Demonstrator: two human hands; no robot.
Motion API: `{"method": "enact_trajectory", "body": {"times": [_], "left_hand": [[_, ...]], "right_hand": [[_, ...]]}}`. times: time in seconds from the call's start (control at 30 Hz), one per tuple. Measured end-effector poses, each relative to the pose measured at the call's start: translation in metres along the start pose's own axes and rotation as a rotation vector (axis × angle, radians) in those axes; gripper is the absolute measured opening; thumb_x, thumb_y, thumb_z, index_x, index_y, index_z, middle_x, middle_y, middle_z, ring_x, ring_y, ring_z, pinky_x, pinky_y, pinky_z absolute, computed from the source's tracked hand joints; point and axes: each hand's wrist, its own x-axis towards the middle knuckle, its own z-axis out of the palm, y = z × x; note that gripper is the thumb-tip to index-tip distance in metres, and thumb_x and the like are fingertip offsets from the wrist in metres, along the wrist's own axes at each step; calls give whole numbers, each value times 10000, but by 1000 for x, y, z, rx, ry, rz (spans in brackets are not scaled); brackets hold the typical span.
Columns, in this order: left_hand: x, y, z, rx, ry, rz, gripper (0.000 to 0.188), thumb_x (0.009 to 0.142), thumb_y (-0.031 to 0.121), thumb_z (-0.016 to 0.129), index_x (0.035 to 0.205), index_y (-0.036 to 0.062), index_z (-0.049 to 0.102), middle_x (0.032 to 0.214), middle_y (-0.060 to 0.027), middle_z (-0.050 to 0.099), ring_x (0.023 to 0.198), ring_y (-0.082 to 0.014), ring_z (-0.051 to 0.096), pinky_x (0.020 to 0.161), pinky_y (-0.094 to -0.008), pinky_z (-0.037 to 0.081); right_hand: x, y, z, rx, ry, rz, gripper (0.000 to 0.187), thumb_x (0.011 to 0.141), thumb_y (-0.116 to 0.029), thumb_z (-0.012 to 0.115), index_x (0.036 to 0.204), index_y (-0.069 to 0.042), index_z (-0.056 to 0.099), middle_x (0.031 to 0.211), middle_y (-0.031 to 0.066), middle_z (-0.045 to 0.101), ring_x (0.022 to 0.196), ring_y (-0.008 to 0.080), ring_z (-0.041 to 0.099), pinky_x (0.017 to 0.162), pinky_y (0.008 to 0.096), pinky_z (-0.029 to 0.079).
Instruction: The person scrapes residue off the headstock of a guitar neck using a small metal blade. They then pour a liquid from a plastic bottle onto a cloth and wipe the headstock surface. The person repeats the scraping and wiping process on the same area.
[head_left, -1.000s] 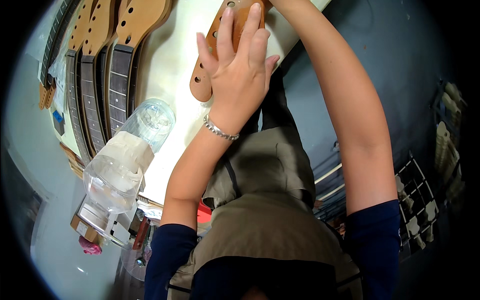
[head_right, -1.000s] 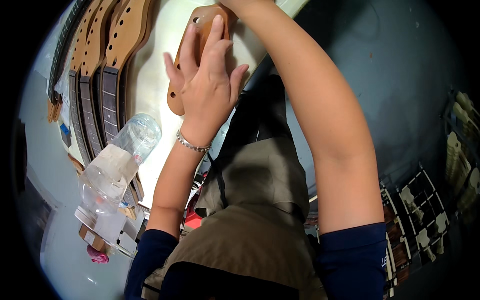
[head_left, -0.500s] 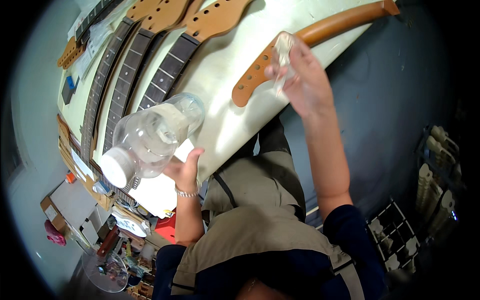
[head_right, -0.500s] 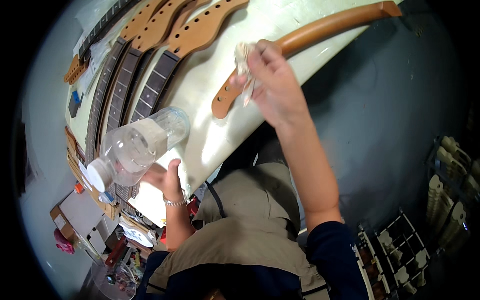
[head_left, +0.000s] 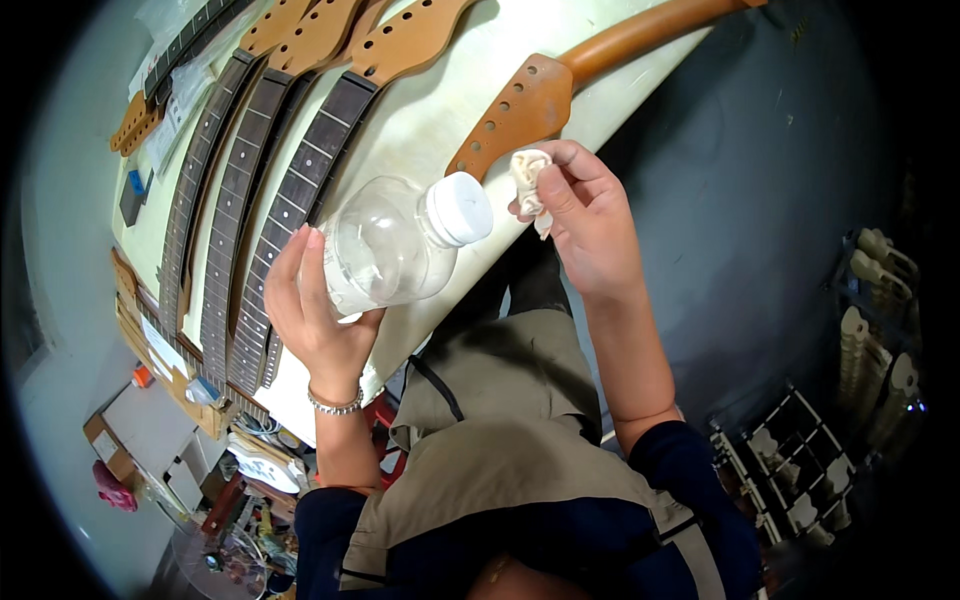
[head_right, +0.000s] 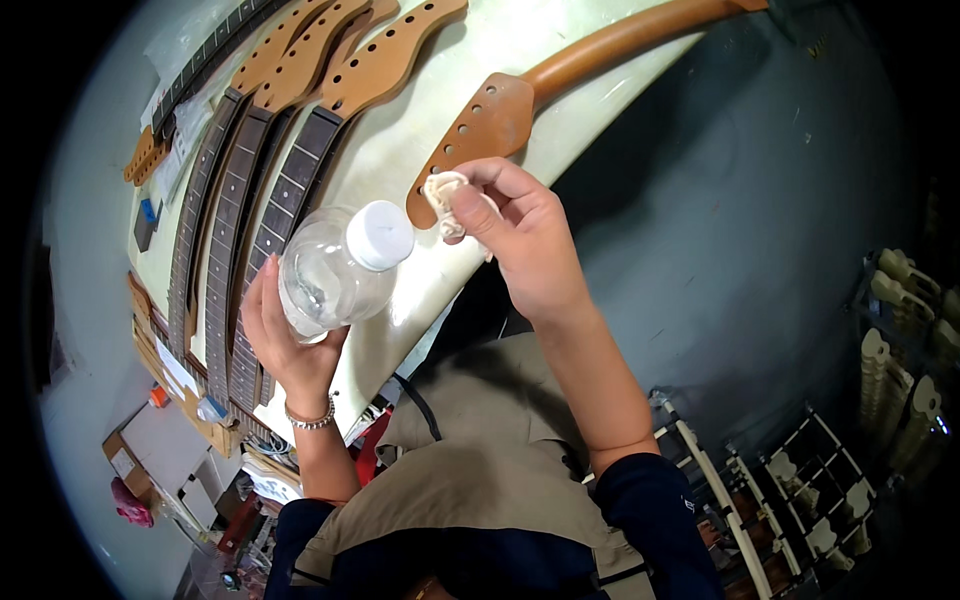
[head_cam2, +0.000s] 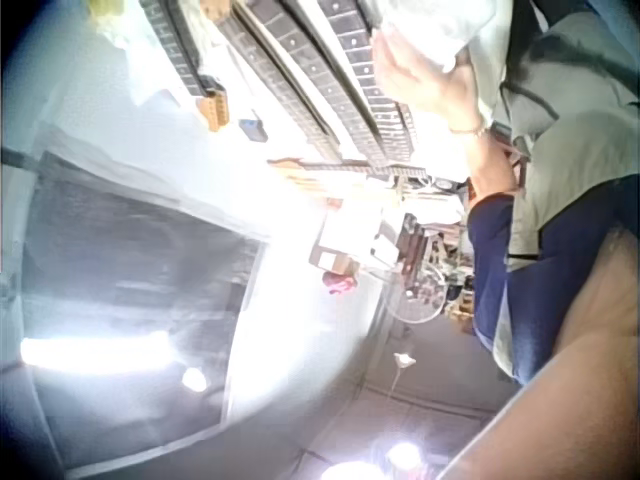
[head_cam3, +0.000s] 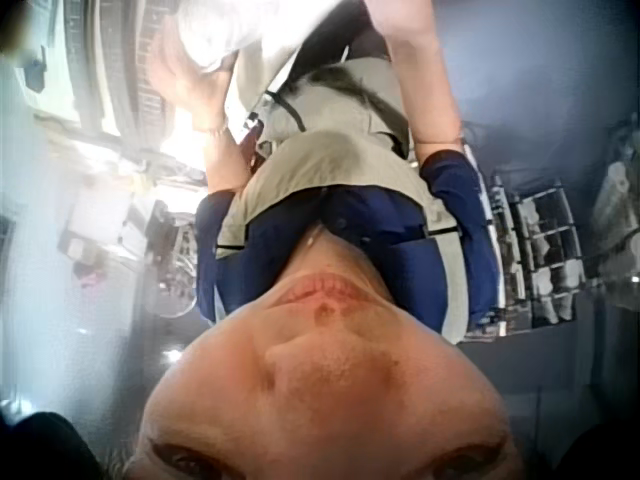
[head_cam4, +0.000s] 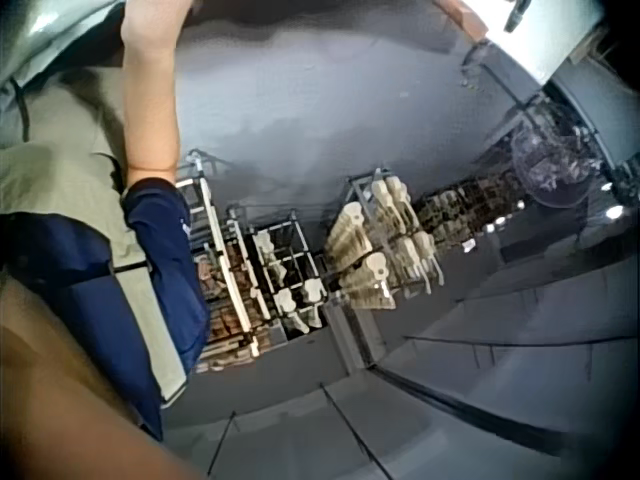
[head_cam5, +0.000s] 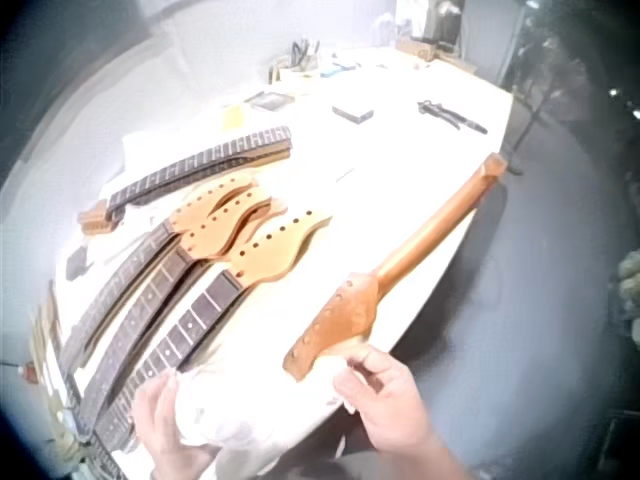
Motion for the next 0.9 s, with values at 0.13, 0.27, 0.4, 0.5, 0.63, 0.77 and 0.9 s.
{"method": "enact_trajectory", "body": {"times": [0.13,0.27,0.4,0.5,0.63,0.77,0.9], "left_hand": [[11,4,-15,64,-60,78,905,525,173,910,1360,113,567,1282,-140,617,1129,-342,599,951,-439,432],[21,7,-24,159,-94,143,886,501,157,900,1338,147,612,1287,-115,613,1121,-321,605,934,-423,429],[31,4,-32,261,-118,233,815,567,172,877,1341,210,624,1295,-80,610,1150,-302,614,955,-419,424],[37,7,-36,328,-128,267,757,610,195,859,1332,212,633,1303,-76,606,1170,-292,611,969,-414,421],[45,10,-41,378,-129,301,674,672,234,851,1315,221,649,1292,-76,620,1168,-281,618,986,-400,416],[49,16,-44,413,-136,305,683,667,222,861,1316,238,650,1294,-70,624,1178,-271,618,1000,-394,412],[51,19,-47,435,-162,306,695,655,212,865,1316,244,652,1293,-64,626,1183,-265,617,1004,-390,410]], "right_hand": [[-12,15,0,0,6,-66,233,947,-119,696,1117,28,637,998,54,688,863,69,595,767,241,496],[-17,29,-2,-10,34,-18,245,960,-161,684,1102,34,641,971,51,684,846,74,594,754,244,491],[-18,40,-5,91,32,58,267,973,-207,669,1097,29,647,941,43,678,823,81,593,740,250,490],[-19,46,-3,203,62,148,270,982,-233,657,1096,11,652,941,33,677,818,83,593,746,250,489],[-18,54,4,358,102,222,258,994,-257,635,1089,-18,656,955,17,677,822,77,586,754,232,477],[-17,58,5,404,89,236,252,999,-268,625,1088,-34,658,938,-2,668,787,65,555,732,211,459],[-16,55,3,443,73,285,252,1001,-272,621,1093,-41,661,912,-16,654,742,58,523,701,202,445]]}}
